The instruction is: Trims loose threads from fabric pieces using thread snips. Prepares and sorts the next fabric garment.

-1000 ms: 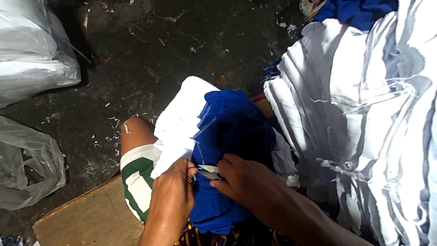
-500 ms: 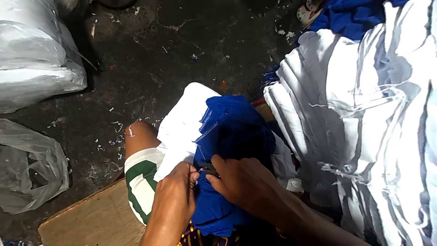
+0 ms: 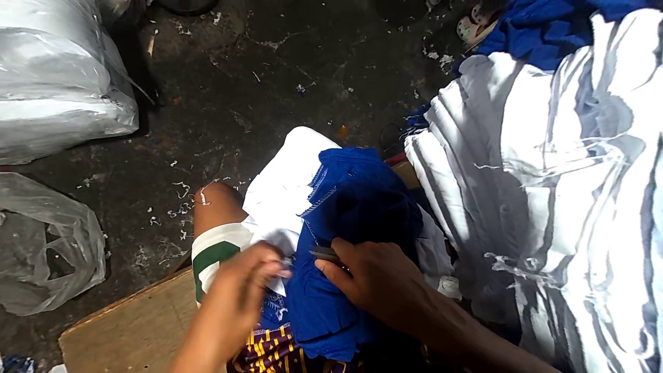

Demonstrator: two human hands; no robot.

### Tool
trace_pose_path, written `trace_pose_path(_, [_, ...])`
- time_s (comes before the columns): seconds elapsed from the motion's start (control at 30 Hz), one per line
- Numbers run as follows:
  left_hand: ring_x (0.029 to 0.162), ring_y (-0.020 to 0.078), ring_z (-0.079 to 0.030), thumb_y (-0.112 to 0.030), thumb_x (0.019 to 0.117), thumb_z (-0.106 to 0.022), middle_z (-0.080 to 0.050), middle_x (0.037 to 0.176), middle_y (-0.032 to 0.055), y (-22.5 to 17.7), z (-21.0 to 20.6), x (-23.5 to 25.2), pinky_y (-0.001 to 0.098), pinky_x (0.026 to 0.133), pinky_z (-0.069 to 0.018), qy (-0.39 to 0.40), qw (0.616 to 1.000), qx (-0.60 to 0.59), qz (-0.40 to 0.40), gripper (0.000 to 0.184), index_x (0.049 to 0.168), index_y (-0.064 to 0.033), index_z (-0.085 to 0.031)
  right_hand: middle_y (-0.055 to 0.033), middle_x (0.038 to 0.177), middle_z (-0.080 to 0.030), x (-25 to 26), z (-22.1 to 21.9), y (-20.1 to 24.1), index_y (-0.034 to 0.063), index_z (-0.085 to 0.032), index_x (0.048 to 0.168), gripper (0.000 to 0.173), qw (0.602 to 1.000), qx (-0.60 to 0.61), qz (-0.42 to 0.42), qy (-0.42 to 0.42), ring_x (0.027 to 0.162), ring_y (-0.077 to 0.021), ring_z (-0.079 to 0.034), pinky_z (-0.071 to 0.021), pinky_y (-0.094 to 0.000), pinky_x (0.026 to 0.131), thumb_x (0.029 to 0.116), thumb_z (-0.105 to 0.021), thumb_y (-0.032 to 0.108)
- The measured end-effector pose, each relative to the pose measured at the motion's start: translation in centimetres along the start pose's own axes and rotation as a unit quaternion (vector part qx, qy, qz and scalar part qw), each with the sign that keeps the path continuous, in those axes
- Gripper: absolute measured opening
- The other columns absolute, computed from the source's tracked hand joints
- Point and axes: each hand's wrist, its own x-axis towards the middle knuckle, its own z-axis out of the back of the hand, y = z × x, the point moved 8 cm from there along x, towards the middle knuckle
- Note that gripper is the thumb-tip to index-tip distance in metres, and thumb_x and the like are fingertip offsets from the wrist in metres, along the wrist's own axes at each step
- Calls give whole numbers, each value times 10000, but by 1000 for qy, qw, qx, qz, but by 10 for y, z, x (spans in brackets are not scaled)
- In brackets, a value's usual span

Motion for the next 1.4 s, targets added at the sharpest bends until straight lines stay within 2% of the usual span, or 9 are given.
trace_pose_path(0.1, [952,161,-706,-315,1064,-504,-706,1139,52,22,73,-11,343,819,-597,-188,977,50,83,280,1203,-96,-612,20,521,-455,0,0,-6,132,-620,804,509,999,22,-26,30,466,-146,-535,-408,-326,426,1009,-455,568])
trace_pose_path(0.2, [1289,543,-510,-340,1023,-539,-430,1464,387,22,73,-14,679,1021,-438,-113,956,236,129,681,1486,129,-367,43,523,-453,3,-1,-11,147,-636,837,479,998,56,-29,25,467,-120,-520,-412,-313,431,975,-504,586])
trace_pose_path(0.43, [1103,190,-649,-353,980,-615,-690,1171,74,-25,-51,-10,347,941,-548,-31,992,120,4,359,1157,-67,-742,27,661,-582,-1,19,-1,132,-667,971,136,996,54,57,-36,528,-126,-589,-493,-322,448,859,-616,190])
trace_pose_path(0.63, [956,56,-642,-246,1013,-529,-699,981,-39,-28,-46,2,185,843,-529,-59,990,120,-35,281,926,-135,-772,-31,1123,-646,-7,11,-1,171,-709,1186,275,989,86,94,-69,724,-94,-657,-561,-255,545,966,-630,316])
trace_pose_path(0.83, [899,-8,-630,-297,1053,-500,-671,946,-85,0,-45,8,190,803,-531,26,999,-4,42,313,890,-153,-725,41,842,-698,11,3,-11,144,-764,988,176,984,162,50,-49,750,-35,-661,-558,-205,662,931,-628,241])
trace_pose_path(0.97, [897,120,-636,-270,1016,-526,-672,982,-1,-19,-38,7,273,777,-544,-84,978,192,14,289,953,-106,-755,43,751,-646,22,-3,-16,133,-746,975,189,978,209,5,22,665,-25,-598,-500,-198,601,984,-606,258])
trace_pose_path(1.1, [845,55,-585,-327,1005,-592,-628,1036,38,-50,-35,10,167,719,-501,-128,976,170,-41,327,1109,-55,-741,58,707,-584,32,-7,-26,112,-705,967,185,917,382,-42,107,588,13,-507,-415,-139,535,1040,-576,224])
trace_pose_path(1.23, [924,49,-639,-199,968,-637,-683,1001,33,-46,-45,17,151,817,-531,-150,975,129,-101,198,988,-58,-774,44,632,-533,35,-11,-38,127,-701,948,162,837,512,-106,160,479,-2,-423,-346,-149,440,1026,-600,227])
trace_pose_path(1.4, [783,-26,-580,-201,924,-675,-675,1014,-8,-30,-49,19,104,686,-492,-127,986,94,-56,222,1075,-69,-772,41,622,-505,33,-14,-38,113,-672,994,122,823,526,-100,188,460,-1,-412,-348,-142,423,1009,-618,222])
